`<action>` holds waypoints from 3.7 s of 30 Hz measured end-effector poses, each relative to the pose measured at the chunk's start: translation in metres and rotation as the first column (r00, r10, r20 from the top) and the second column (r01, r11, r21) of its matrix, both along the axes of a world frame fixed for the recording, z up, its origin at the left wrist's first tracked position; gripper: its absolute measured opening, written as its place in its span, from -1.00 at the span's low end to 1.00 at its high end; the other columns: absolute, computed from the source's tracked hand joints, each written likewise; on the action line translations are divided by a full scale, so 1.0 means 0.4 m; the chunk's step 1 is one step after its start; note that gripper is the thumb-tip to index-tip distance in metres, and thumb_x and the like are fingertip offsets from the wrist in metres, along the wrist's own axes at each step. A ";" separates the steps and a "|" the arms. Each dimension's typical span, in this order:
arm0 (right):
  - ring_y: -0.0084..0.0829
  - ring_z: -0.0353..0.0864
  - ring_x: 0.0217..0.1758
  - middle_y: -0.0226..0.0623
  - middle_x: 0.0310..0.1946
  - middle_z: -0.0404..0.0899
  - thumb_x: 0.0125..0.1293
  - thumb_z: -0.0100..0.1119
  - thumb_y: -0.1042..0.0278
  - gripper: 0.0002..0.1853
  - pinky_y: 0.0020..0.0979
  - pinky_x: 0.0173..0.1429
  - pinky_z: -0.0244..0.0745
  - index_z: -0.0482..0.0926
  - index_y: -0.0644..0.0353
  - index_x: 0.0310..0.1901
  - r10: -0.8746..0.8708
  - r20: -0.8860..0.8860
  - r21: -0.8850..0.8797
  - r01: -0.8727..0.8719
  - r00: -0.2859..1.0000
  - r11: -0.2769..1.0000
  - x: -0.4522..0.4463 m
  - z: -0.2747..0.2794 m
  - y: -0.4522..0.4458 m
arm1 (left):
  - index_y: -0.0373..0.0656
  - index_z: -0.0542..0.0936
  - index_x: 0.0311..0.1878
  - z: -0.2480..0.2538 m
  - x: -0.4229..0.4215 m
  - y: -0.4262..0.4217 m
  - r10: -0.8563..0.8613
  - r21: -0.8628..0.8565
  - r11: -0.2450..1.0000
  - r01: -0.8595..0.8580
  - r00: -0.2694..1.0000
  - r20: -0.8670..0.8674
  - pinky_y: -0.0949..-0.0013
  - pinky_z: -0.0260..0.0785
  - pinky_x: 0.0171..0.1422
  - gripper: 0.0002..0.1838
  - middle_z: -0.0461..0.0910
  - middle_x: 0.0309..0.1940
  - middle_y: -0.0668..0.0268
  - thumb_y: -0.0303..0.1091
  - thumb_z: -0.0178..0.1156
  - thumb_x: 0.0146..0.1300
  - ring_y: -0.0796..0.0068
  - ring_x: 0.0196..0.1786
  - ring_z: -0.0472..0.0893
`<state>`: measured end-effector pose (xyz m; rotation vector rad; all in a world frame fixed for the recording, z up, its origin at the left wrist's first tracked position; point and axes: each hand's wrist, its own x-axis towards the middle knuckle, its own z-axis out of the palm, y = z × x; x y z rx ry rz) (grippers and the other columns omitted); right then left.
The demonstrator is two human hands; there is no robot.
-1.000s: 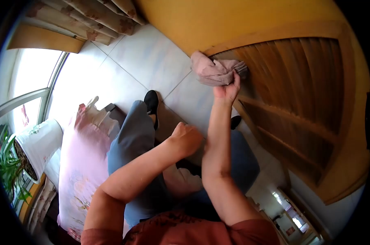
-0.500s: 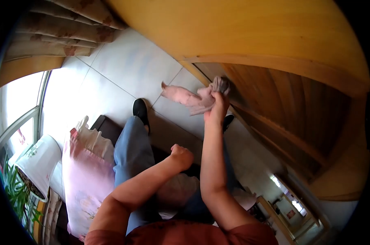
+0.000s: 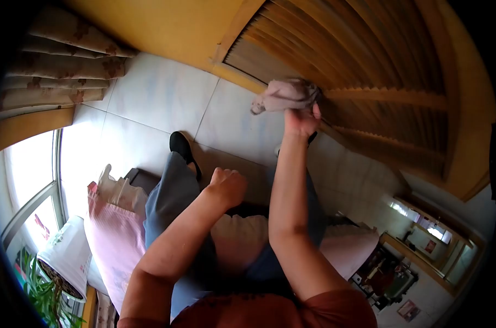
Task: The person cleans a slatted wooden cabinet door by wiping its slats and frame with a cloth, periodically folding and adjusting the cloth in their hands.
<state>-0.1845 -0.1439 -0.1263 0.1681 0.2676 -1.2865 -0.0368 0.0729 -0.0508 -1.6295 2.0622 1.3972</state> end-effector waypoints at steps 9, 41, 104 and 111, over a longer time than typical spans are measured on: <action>-0.04 0.24 0.45 -0.02 0.33 0.36 0.10 -0.08 0.34 -0.41 0.09 0.57 0.01 0.42 0.35 0.22 -0.066 -0.200 0.205 0.108 0.978 0.973 0.188 0.013 -0.049 | -0.16 0.67 -0.13 0.013 -0.027 -0.012 -0.019 0.032 0.999 0.017 0.999 0.049 0.09 0.41 0.07 -0.73 0.67 -0.13 0.13 -0.26 0.13 0.19 0.17 -0.01 0.65; -0.32 0.37 0.33 -0.31 0.29 0.36 0.47 -0.09 0.52 -0.57 -0.20 0.46 0.25 0.29 0.06 0.33 0.117 -0.557 -0.137 -0.230 0.822 0.963 0.487 -0.059 0.021 | -0.16 0.67 -0.14 0.063 0.004 -0.016 -0.044 0.088 0.995 0.037 0.996 0.079 0.12 0.36 0.07 -0.76 0.64 -0.14 0.16 -0.34 0.12 0.18 0.21 -0.02 0.62; 0.16 0.45 0.12 0.17 0.06 0.41 0.15 0.09 0.55 -0.62 -0.03 0.27 0.35 0.38 0.36 0.04 -0.502 -0.520 -0.364 -0.352 -0.691 0.862 0.106 -0.087 0.020 | -0.21 0.62 -0.16 0.068 0.007 -0.001 -0.008 0.035 0.999 0.007 1.000 0.024 0.10 0.41 0.07 -0.79 0.64 -0.17 0.12 -0.34 0.18 0.19 0.13 -0.02 0.64; 0.12 0.39 0.18 0.12 0.03 0.40 0.08 0.23 0.57 -0.61 0.06 0.27 0.31 0.44 0.33 -0.01 -0.653 -0.387 -0.348 -0.553 -0.651 0.757 0.363 -0.113 0.020 | -0.16 0.65 -0.16 0.063 0.002 0.025 -0.023 -0.008 1.000 0.024 0.999 0.039 0.14 0.40 0.02 -0.79 0.65 -0.17 0.18 -0.32 0.17 0.17 0.21 -0.07 0.65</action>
